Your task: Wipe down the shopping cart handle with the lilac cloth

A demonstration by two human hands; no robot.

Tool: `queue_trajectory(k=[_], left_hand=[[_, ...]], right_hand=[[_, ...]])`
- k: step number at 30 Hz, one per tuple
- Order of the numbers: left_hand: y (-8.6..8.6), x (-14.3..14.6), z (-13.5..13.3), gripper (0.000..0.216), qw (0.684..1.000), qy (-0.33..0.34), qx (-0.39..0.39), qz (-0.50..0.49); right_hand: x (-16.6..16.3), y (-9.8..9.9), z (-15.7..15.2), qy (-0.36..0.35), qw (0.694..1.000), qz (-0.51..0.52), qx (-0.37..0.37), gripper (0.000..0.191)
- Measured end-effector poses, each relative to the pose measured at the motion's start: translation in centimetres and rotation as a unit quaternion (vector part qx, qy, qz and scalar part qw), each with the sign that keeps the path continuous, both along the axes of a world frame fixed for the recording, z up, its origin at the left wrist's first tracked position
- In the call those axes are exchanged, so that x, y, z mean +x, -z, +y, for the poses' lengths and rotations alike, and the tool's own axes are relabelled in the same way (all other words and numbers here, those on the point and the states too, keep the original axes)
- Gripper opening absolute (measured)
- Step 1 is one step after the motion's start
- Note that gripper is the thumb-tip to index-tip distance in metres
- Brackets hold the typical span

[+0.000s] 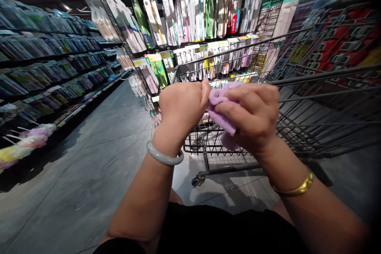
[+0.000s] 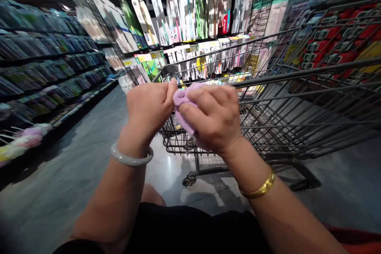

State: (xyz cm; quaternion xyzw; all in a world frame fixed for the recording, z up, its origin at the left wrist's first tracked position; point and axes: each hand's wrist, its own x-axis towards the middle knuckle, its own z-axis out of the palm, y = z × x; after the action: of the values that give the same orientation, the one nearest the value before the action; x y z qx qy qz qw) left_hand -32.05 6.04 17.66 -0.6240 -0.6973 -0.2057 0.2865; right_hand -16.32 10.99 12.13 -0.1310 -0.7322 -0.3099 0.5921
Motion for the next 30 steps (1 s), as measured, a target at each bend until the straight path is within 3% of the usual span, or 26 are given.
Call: queue_trajectory(k=[6,12,16,20,26,30], left_hand=[[0.1,0.0,0.0,0.065,1.0,0.011,0.0,-0.017],[0.0,-0.1,0.0,0.066,1.0,0.006,-0.003,-0.013],[0.0,0.0,0.0,0.066,1.0,0.009,-0.004,-0.01],[0.1,0.0,0.0,0.066,1.0,0.006,0.001,-0.003],[0.1,-0.2,0.1,0.066,1.0,0.002,0.006,0.005],[0.0,-0.3,0.0,0.065,1.0,0.002,0.007,0.005]], right_hand=[[1.5,-1.5,0.5,-0.003,0.991,0.109,-0.075,0.015],[-1.0,0.8,-0.3,-0.011,1.0,-0.007,0.006,0.016],[0.4,-0.2,0.2,-0.03,0.999,0.035,0.01,0.018],[1.4,-1.3,0.7,-0.012,0.991,0.122,-0.047,0.015],[-1.2,0.7,-0.1,-0.009,1.0,0.005,0.004,0.014],[0.5,-0.3,0.4,-0.035,0.999,0.034,-0.003,0.018]])
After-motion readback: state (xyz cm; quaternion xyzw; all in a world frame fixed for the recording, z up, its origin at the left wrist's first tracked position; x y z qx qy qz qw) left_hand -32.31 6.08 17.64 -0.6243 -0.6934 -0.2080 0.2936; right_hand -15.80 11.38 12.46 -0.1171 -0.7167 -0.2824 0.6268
